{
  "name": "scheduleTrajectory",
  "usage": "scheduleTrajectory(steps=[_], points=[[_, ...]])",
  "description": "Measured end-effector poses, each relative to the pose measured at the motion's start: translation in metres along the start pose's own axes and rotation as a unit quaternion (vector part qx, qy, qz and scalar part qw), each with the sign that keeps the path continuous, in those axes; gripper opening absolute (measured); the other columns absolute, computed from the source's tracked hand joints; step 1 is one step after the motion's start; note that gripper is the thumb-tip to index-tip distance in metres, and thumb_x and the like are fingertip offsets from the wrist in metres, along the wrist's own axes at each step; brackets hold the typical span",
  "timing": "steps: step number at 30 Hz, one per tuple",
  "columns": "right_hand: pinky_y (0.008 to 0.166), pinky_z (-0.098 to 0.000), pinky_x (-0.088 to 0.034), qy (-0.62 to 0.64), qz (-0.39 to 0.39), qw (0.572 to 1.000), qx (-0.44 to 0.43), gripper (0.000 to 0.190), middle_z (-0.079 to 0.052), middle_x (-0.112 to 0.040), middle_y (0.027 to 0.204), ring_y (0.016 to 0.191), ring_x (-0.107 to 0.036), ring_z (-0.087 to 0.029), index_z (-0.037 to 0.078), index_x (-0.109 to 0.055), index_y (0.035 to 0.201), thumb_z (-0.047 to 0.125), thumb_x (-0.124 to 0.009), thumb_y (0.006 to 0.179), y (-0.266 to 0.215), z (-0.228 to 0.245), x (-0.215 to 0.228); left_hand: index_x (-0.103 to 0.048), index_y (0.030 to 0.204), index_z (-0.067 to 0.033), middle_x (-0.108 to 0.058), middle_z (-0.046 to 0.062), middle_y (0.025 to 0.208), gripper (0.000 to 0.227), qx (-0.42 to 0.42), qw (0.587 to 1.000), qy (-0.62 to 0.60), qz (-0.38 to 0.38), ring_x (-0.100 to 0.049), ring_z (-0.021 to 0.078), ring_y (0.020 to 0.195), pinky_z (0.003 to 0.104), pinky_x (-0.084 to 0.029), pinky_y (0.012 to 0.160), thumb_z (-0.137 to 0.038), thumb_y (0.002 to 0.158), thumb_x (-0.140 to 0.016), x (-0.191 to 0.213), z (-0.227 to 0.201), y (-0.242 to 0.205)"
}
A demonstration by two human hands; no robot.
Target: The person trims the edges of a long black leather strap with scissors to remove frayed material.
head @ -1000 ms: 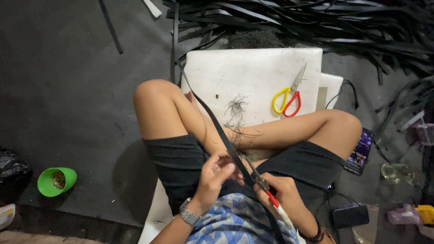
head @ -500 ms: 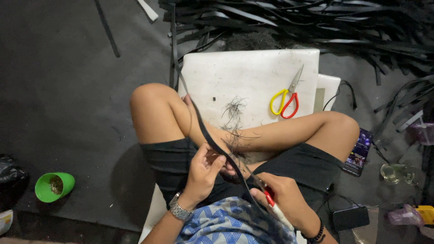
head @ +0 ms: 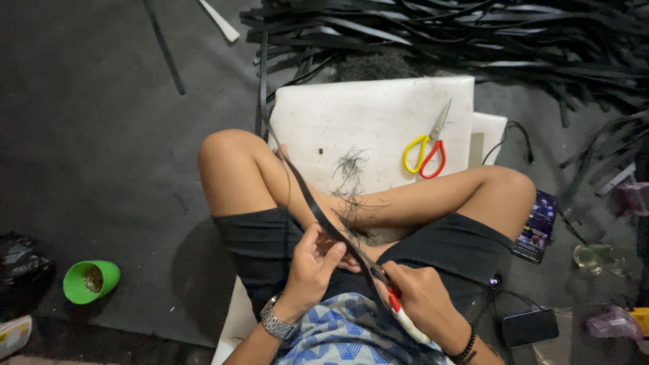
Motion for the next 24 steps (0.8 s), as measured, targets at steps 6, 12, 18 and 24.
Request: scheduleTrajectory(steps=[6,12,18,24], points=[[0.045,-0.0318,-0.042,-0.035,0.027,0.999,-0.015,0.016,0.000,-0.062,0.060,0.044,-0.053,-0.018,0.013,-0.064,0.080,0.024,-0.075,0.081,0.000,-0.014,-0.012,-0.050,0.116,0.0023,-0.063,0.016,0.099,0.018,0.021,1.000,0.004,0.017,-0.068,0.0217,0.082,0.037,-0.067,0.076,-0.006,0.101,-0.056,0.001,0.002,-0.002],[0.044,-0.0320,-0.040,-0.039,0.024,0.999,0.022,0.021,-0.001,-0.059,0.053,0.039,-0.046,-0.019,0.013,-0.058,0.070,0.023,-0.072,0.082,0.008,-0.012,-0.014,-0.050,0.118,0.0039,-0.063,0.018,0.102,0.018,0.053,0.998,-0.004,0.024,-0.068,0.0209,0.079,0.034,-0.067,0.073,-0.003,0.102,-0.053,-0.003,0.003,-0.005],[0.037,-0.0264,-0.040,0.093,0.013,0.995,-0.027,0.015,0.000,-0.063,0.050,0.036,-0.046,-0.012,0.009,-0.064,0.069,0.011,-0.077,0.076,0.007,-0.013,-0.008,-0.049,0.118,0.0034,-0.062,0.018,0.103,0.022,0.068,0.997,-0.022,0.030,-0.069,0.0222,0.079,0.035,-0.066,0.074,-0.006,0.101,-0.057,0.000,0.011,-0.008],[0.040,-0.0263,-0.040,0.206,0.016,0.976,-0.068,0.008,0.000,-0.058,0.051,0.041,-0.045,-0.013,0.006,-0.071,0.076,0.012,-0.074,0.081,-0.001,-0.013,-0.016,-0.052,0.114,0.0032,-0.064,0.015,0.095,0.016,0.059,0.998,-0.002,0.032,-0.068,0.0212,0.082,0.036,-0.064,0.076,-0.001,0.099,-0.057,0.001,0.013,-0.007]])
Point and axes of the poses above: each hand's wrist, its own y-axis towards the middle knuckle, its own x-axis out of the back of the hand, z = x × y, the point moved 6 cm from there along y, towards the middle knuckle
